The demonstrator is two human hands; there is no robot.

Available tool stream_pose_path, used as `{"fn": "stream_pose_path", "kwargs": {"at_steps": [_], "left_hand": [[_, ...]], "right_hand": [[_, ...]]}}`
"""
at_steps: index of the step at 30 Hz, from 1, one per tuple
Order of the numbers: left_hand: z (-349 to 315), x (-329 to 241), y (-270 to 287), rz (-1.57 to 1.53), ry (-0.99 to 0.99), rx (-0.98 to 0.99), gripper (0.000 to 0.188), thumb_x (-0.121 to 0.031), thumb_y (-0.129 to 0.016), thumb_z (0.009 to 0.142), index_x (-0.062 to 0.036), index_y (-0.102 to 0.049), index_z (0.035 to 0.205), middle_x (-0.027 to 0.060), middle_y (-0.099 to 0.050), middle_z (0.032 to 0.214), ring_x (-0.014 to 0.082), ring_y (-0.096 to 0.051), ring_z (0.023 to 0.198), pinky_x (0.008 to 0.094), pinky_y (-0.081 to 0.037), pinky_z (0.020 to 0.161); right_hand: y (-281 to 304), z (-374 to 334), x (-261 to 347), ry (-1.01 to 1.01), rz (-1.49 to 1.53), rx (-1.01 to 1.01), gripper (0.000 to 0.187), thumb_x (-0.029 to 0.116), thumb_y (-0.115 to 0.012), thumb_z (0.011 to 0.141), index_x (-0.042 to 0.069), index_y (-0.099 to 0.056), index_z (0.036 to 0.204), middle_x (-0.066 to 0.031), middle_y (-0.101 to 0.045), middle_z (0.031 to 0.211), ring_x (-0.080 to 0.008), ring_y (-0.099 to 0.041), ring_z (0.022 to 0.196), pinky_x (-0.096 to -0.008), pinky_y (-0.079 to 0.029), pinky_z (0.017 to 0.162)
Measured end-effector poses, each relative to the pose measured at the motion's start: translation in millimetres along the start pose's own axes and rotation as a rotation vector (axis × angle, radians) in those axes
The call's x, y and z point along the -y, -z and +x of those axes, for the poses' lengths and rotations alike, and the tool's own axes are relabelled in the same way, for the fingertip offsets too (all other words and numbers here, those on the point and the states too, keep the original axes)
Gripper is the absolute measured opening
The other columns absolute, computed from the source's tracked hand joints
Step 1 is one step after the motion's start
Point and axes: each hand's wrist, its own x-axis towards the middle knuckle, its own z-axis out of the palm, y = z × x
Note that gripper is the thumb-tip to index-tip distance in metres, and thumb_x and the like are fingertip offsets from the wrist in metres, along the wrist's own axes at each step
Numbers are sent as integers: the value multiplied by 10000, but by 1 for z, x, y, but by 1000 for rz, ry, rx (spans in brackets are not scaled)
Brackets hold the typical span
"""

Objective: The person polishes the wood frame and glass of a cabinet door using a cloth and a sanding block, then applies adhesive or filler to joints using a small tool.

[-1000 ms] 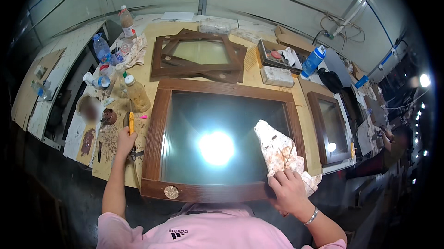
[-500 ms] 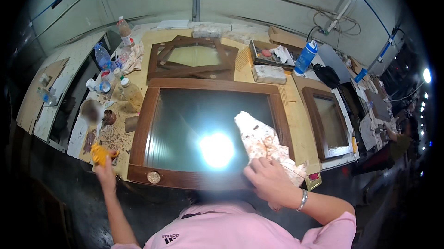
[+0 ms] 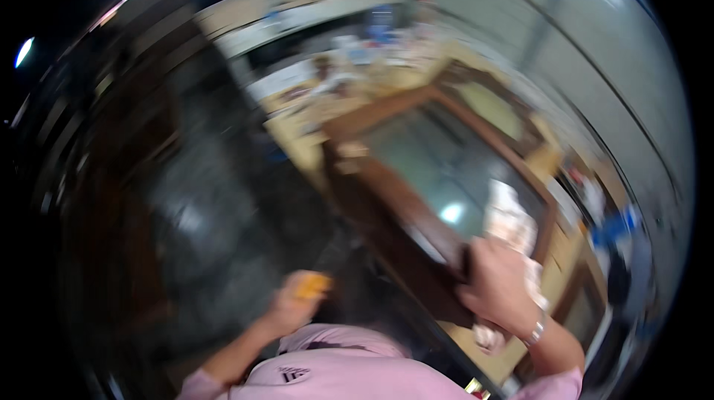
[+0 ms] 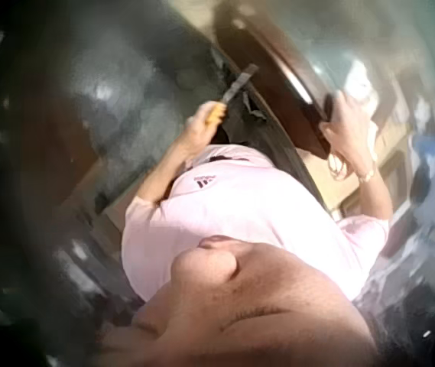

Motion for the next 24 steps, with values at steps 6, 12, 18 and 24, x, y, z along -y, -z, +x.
{"fn": "stream_pose_path", "kwargs": {"at_steps": [6,12,18,24], "left_hand": [[0,-9,-68,-13,-151,246,442,-64,-545,913,-7,-425,1334,221,-611,1139,398,-634,1070,464,-514,908],[8,-21,-106,102,-342,292,418,-66,-522,909,51,-419,1298,246,-604,1048,404,-657,961,470,-536,829],[18,-30,-98,287,-491,248,426,-92,-521,900,64,-439,1289,216,-596,1000,358,-663,902,451,-556,786],[31,-27,-81,341,-404,175,514,-81,-559,868,71,-427,1341,206,-600,1073,350,-651,972,435,-544,827]], "right_hand": [[-10,-29,0,-135,-68,-155,324,3,-667,544,15,-474,804,-204,-521,758,-447,-525,756,-500,-408,674],[18,-33,16,-117,-182,-117,453,95,-673,665,-35,-656,1099,-255,-698,966,-438,-662,911,-474,-509,853],[42,-26,44,-300,-220,159,925,84,-687,674,122,-326,1525,-248,-674,1137,-434,-640,1045,-475,-484,935],[44,-4,88,-264,-192,274,798,153,-682,741,160,-398,1486,-201,-668,1133,-403,-632,1058,-479,-496,899]]}}
